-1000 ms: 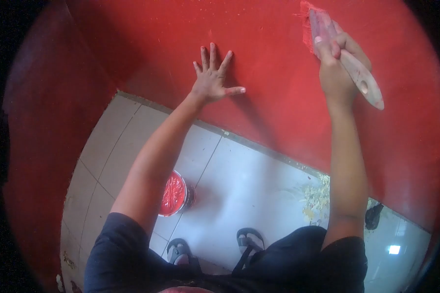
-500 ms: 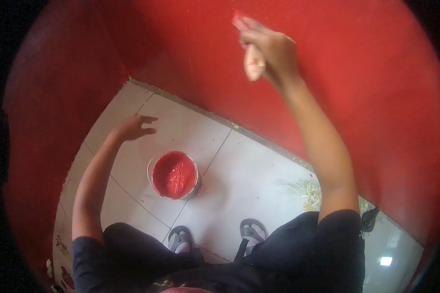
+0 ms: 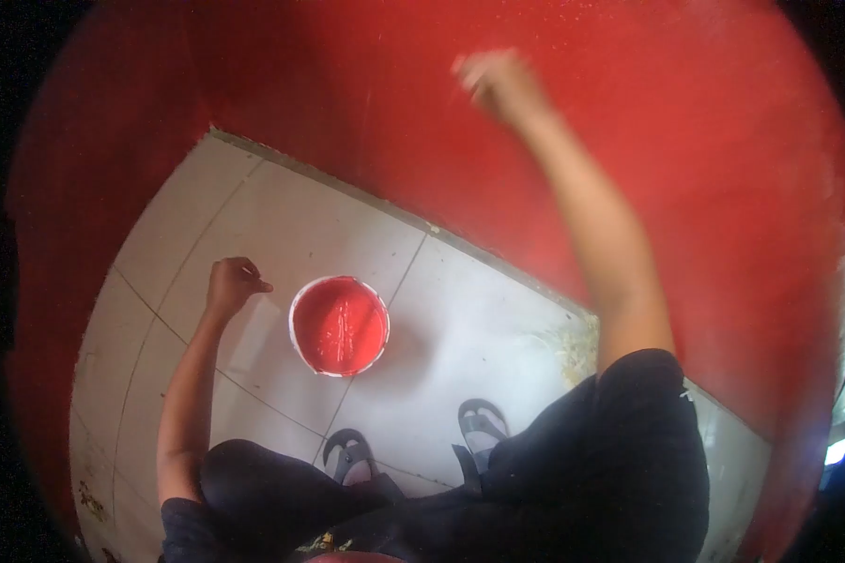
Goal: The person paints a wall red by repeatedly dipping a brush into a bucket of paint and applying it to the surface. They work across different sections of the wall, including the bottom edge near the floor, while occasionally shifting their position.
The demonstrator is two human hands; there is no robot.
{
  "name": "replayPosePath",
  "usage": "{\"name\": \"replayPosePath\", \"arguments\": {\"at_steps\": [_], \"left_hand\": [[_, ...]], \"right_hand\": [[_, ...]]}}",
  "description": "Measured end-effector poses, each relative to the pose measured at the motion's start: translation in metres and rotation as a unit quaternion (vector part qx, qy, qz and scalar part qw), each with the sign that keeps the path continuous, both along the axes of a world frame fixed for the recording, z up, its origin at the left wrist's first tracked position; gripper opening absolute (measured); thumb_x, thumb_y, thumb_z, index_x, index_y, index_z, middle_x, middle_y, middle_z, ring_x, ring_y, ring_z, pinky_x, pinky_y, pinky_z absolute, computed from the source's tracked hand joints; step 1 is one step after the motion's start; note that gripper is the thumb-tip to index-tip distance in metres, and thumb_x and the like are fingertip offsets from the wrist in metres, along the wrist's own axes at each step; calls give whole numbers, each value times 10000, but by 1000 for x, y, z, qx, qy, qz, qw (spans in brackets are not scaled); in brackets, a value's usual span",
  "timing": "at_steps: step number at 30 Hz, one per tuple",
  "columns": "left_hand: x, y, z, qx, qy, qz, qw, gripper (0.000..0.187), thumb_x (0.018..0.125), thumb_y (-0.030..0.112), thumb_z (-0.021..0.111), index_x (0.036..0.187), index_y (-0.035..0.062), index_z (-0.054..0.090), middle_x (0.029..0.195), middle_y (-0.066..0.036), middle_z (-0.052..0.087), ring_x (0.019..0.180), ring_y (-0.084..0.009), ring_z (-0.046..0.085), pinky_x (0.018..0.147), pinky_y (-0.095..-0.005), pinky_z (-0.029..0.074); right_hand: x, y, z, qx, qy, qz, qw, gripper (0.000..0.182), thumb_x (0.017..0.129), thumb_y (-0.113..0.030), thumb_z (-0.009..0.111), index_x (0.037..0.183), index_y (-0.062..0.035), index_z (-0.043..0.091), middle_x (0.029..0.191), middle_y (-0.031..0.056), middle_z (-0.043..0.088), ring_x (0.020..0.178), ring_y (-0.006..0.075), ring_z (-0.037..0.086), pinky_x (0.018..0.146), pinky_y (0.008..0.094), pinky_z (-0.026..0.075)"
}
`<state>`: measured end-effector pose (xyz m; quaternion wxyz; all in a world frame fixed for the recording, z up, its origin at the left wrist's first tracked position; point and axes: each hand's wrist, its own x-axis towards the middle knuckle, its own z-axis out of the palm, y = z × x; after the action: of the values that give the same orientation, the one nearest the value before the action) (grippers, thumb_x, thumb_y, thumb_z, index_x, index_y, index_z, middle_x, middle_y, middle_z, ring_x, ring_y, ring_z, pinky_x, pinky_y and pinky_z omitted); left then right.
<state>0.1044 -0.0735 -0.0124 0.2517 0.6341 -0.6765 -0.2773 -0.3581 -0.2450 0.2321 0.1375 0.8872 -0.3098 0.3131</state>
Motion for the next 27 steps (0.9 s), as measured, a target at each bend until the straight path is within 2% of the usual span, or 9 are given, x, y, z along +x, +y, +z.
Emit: {"name": "replayPosePath", "arguments": {"at_steps": [4,8,9,12,15,18,22,25,27], "left_hand": [[6,-8,-18,27,154,17,988,318,647,112,883,678,-11,592,565,-120,637,462,-152,610,425,-293,456],[1,-7,-17,19,77,52,996,439,672,281,896,635,-5,565,471,-52,504,414,-105,486,411,-289,379],[1,-8,-20,-22,70,65,995,469,698,350,870,627,0,564,468,-45,489,420,-96,445,416,-293,345],[0,-7,-21,-50,53,82,994,543,774,497,778,651,3,590,454,-20,434,445,-86,353,438,-304,270],[-1,4,-16,-49,32,71,996,494,802,472,759,730,-1,638,475,-28,463,458,-89,387,447,-293,290],[4,13,-14,-28,47,51,997,447,839,432,729,849,-12,675,582,-84,567,502,-119,475,494,-290,377],[7,9,38,56,-53,-52,996,440,892,395,678,1009,-29,656,850,-159,675,707,-201,638,652,-337,495],[5,1,64,78,-90,-129,984,449,925,389,640,1068,-36,633,964,-171,690,869,-250,676,761,-369,517],[-14,5,88,119,-57,-139,982,454,954,399,598,1093,-32,626,1066,-184,680,1064,-289,643,909,-383,484]], "right_hand": [[-11,57,162,-287,-98,-83,949,106,821,44,587,796,-10,675,1084,172,708,932,202,695,798,297,540],[-51,88,172,-486,-51,-305,818,108,818,-90,604,815,-20,687,1141,155,689,950,253,708,748,329,556],[-85,84,146,-357,-73,-338,867,126,821,-107,625,901,-75,716,1057,123,711,890,238,703,718,326,556],[-112,80,-16,-353,87,-341,867,340,878,-181,617,1217,-183,654,1283,10,631,1197,252,592,896,385,542],[-126,109,-184,-192,237,-374,876,268,853,-232,596,1107,-174,657,1287,95,594,1162,307,580,937,427,520],[-130,142,-255,65,262,-304,914,161,832,-202,618,967,-215,704,1160,54,662,1027,302,628,767,409,550],[-143,150,-271,330,134,-216,909,88,855,-163,637,886,-167,719,887,54,718,818,207,651,637,332,513],[-133,141,-177,527,-484,-210,666,176,843,-205,703,783,-40,726,679,-35,608,543,57,488,495,215,355],[-127,135,-118,324,-345,-202,857,96,809,-113,672,840,-25,694,743,-8,651,575,110,553,509,236,393]]}}
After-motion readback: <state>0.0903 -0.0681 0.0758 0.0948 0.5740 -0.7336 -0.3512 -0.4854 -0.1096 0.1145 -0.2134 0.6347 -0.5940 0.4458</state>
